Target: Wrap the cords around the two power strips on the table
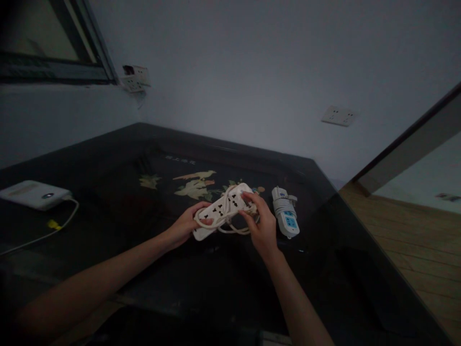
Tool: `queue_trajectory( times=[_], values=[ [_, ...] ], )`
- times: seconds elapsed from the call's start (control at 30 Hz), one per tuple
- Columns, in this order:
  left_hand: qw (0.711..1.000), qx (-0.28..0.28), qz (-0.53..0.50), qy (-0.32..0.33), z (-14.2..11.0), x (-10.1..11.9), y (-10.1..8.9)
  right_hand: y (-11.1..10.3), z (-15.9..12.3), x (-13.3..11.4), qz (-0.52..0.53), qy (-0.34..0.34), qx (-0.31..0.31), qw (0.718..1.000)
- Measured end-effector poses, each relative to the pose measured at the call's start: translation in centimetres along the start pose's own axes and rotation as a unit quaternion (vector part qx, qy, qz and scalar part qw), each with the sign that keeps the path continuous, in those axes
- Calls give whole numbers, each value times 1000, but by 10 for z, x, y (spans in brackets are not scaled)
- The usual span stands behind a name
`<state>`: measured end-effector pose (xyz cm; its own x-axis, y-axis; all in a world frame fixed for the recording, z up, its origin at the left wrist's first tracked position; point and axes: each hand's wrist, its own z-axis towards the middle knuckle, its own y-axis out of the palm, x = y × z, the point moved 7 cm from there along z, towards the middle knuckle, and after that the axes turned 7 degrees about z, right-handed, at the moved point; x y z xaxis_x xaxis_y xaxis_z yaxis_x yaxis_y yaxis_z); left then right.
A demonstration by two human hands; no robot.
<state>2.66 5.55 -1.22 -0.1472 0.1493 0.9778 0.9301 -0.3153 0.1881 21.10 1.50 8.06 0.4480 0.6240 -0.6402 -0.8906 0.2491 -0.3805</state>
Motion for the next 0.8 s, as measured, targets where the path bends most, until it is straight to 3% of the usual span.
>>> queue_trajectory(
  times=[0.13,0.3,0.53,0.8],
  values=[
    [999,33,1,-18,1,-4,-4,23,-6,-13,-11,-77,-101,992],
    [999,-3,41,14,0,1,2,20,4,3,-32,-9,-1,999],
    [999,12,34,-4,1,-4,2,23,2,8,-67,-5,-65,996],
    [993,62,85,44,2,5,-10,5,-7,17,-34,35,19,999]
  ],
)
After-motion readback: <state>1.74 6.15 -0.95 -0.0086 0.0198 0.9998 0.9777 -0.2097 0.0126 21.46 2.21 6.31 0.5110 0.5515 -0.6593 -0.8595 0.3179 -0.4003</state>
